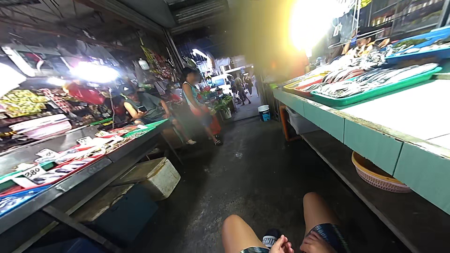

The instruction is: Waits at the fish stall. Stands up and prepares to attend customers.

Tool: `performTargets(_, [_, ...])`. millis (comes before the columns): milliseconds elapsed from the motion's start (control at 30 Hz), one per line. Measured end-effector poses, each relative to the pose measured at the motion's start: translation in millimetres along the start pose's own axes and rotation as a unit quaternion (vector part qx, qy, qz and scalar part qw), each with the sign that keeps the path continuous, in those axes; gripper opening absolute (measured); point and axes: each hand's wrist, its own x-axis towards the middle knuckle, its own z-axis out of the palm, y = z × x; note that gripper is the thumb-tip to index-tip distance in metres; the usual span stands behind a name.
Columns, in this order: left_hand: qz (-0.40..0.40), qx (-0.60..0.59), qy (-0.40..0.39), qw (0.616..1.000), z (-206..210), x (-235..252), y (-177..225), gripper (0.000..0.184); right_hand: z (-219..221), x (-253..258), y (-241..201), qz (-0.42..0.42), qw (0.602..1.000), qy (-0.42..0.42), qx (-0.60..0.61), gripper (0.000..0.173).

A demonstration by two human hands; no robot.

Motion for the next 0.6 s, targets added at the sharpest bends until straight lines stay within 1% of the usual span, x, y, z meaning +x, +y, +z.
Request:
performTargets(67, [-0.004, -0.033, 0.013, 0.999, -2.8, -1.1, 3.4, 0.032, -0.8, 1.6, 3.1, 0.02, 1.0, 0.006, -0.015, 0.033])
performTargets(200, [0.008, -0.022, 0.001, 1.0, -2.1, -8.0, -0.9, 0.027, -10.3, -0.1, -3.2, 0.047, 0.998, -0.027, -0.036, 0.037])
performTargets(367, [0.025, 0.002, -0.003, 1.0, 1.2, -11.4, -3.4, 0.022, -0.1, 1.5, 1.1, -0.009, 1.0, 0.002, -0.015, 0.032])
performTargets(467, [0.039, 0.065, 0.035, 0.996, 6.6, -5.9, -2.4, 0.016, -1.8, 9.6, -1.3, -0.015, 1.0, -0.016, -0.003, 0.032])
performTargets(500, [0.044, 0.081, 0.046, 0.995, 5.2, -2.2, -3.8, 0.016, -1.9, 11.9, -1.7, -0.008, 1.0, -0.022, -0.004, 0.032])
performTargets(600, [0.038, 0.106, 0.045, 0.993, 0.2, 2.1, -6.2, 0.026, -1.6, 12.3, -0.2, 0.014, 0.999, -0.031, -0.014, 0.033])
